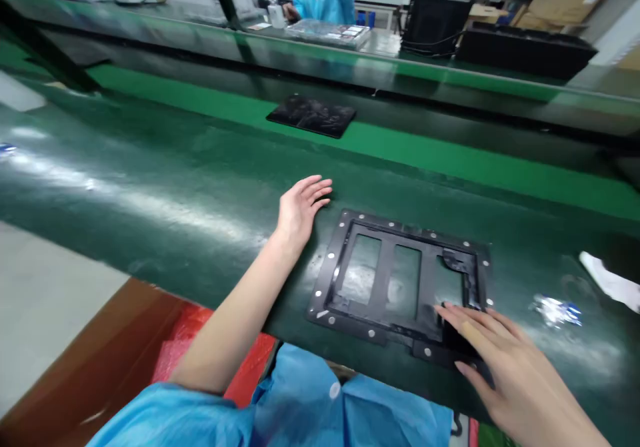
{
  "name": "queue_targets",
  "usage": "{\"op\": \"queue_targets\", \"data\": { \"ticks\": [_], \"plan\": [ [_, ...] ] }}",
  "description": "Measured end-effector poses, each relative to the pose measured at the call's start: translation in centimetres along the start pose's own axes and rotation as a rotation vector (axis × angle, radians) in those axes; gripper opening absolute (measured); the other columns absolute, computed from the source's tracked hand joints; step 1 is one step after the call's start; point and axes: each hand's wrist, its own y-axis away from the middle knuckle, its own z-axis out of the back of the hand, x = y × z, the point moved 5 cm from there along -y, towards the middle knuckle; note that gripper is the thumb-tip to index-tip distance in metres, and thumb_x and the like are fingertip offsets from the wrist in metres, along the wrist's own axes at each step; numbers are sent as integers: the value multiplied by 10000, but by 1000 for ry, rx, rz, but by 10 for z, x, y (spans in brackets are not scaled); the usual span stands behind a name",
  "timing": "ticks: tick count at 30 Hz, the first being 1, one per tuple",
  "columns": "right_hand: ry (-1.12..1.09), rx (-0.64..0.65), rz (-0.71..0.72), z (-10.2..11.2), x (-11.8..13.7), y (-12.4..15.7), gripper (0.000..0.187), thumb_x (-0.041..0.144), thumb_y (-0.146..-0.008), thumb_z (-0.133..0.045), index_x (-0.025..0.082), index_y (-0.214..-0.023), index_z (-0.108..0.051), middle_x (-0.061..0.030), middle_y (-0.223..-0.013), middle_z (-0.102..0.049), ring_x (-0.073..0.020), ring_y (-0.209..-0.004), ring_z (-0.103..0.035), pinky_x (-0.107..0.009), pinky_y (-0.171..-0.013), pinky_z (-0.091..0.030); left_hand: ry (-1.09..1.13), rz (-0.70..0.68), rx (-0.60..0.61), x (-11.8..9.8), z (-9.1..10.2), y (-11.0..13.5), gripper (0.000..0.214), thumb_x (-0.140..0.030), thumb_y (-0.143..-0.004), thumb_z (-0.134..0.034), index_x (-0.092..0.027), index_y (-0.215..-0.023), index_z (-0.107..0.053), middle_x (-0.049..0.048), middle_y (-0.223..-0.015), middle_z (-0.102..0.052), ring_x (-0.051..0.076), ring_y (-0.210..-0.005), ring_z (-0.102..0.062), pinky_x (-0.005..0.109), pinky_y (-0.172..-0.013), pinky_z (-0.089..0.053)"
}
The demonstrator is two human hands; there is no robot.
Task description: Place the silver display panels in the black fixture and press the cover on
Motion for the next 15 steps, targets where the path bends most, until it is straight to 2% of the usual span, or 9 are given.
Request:
{"op": "queue_targets", "data": {
  "ticks": [4, 5, 7, 9, 11, 13, 15],
  "plan": [
    [-138, 54, -159, 7, 8, -10, 551, 153, -913, -458, 260, -1453, -442, -43, -1370, -588, -246, -1213, -581, -496, -1017, -500, 30, 12, 11, -9, -13, 9, 223, -196, -851, -458, -188, -789, -672, 34, -813, -744, 160, -827, -663, 264, -773, -469],
    [-169, 53, -190, 8, 10, -12, 558, 145, -904, -476, 251, -1452, -448, -54, -1403, -561, -249, -1254, -551, -505, -1049, -474, 0, -9, -26, -11, -14, 10, 227, -201, -849, -468, -195, -767, -679, 24, -798, -744, 164, -835, -664, 270, -783, -474],
    [-220, -27, -271, 12, 8, -12, 524, 156, -923, -494, 244, -1439, -474, -67, -1431, -535, -242, -1300, -511, -495, -1077, -450, -65, -49, -8, -15, -21, 12, 215, -203, -851, -496, -215, -771, -695, -13, -828, -760, 166, -915, -663, 291, -883, -474],
    [-253, -207, -386, 19, 1, -1, 457, 191, -961, -499, 252, -1414, -508, -68, -1417, -548, -227, -1296, -513, -460, -1065, -463, -98, -103, 38, -19, -29, 16, 208, -200, -860, -514, -236, -779, -702, -64, -822, -763, 168, -968, -650, 344, -1024, -433],
    [-275, -446, -547, 27, -10, 26, 389, 239, -985, -512, 258, -1370, -557, -72, -1361, -593, -222, -1249, -551, -429, -1035, -484, -119, -176, 61, -26, -39, 25, 190, -181, -835, -544, -258, -761, -701, -103, -784, -755, 192, -1005, -639, 413, -1117, -372],
    [-314, -730, -773, 34, -26, 69, 327, 313, -969, -568, 242, -1283, -627, -86, -1255, -656, -239, -1163, -611, -427, -1000, -503, -140, -253, 65, -34, -51, 39, 183, -153, -792, -578, -280, -734, -696, -127, -754, -740, 220, -1043, -624, 445, -1158, -330],
    [-351, -1088, -1021, 39, -46, 124, 326, 390, -911, -646, 201, -1175, -675, -103, -1113, -704, -264, -1043, -664, -434, -937, -529, -173, -312, 128, -41, -73, 59, 175, -156, -781, -605, -299, -746, -698, -136, -797, -735, 231, -1083, -606, 429, -1158, -327]
  ]
}}
